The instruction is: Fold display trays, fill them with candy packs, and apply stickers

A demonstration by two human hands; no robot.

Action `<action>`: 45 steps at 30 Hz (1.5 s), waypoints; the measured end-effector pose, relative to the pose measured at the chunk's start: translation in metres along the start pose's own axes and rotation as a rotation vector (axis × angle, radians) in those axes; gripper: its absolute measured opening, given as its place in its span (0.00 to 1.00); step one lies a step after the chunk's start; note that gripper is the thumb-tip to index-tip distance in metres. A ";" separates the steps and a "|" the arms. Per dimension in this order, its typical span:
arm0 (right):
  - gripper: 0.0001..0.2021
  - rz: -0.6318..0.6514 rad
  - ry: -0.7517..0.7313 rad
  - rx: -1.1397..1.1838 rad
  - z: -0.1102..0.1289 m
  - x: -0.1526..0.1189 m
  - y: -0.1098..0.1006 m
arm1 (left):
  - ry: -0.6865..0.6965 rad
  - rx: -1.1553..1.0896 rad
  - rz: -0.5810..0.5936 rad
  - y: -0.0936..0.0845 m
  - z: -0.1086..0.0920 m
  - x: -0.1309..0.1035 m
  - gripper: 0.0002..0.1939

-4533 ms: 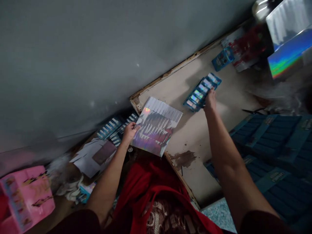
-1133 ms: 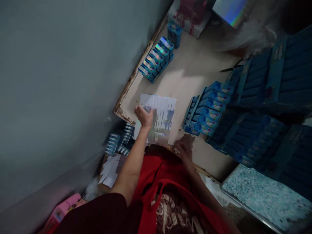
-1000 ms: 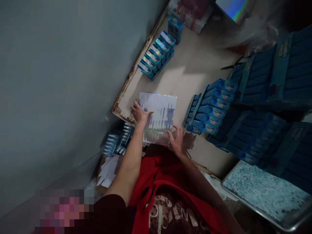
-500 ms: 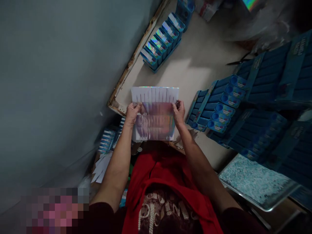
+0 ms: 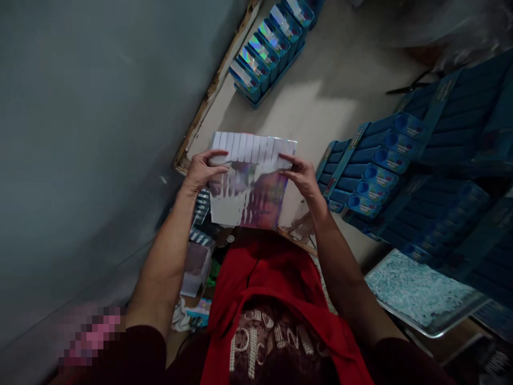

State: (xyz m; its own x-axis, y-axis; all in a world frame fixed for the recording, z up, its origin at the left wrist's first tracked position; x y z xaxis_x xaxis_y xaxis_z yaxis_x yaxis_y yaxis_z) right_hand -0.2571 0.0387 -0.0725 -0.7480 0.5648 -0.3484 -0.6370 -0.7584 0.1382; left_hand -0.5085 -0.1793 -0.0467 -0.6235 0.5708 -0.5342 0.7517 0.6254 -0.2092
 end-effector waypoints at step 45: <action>0.15 0.372 -0.431 -0.989 0.121 0.005 0.110 | 0.220 0.499 0.122 0.065 -0.099 -0.044 0.09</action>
State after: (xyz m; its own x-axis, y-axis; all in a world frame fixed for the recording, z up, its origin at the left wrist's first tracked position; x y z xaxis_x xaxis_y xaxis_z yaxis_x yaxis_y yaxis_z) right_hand -0.3537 -0.0022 0.0534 -0.9831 0.1710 -0.0647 -0.0795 -0.7184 -0.6911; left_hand -0.4534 -0.1111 0.0447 -0.5157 0.7541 -0.4068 0.7985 0.2508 -0.5472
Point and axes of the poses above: each hand's wrist, its own x-axis towards the middle knuckle, its own y-axis out of the palm, z = x × y, the point moved 10 cm from there along x, towards the middle knuckle, and after that the axes turned 4 degrees about -y, right-handed, at the moved point
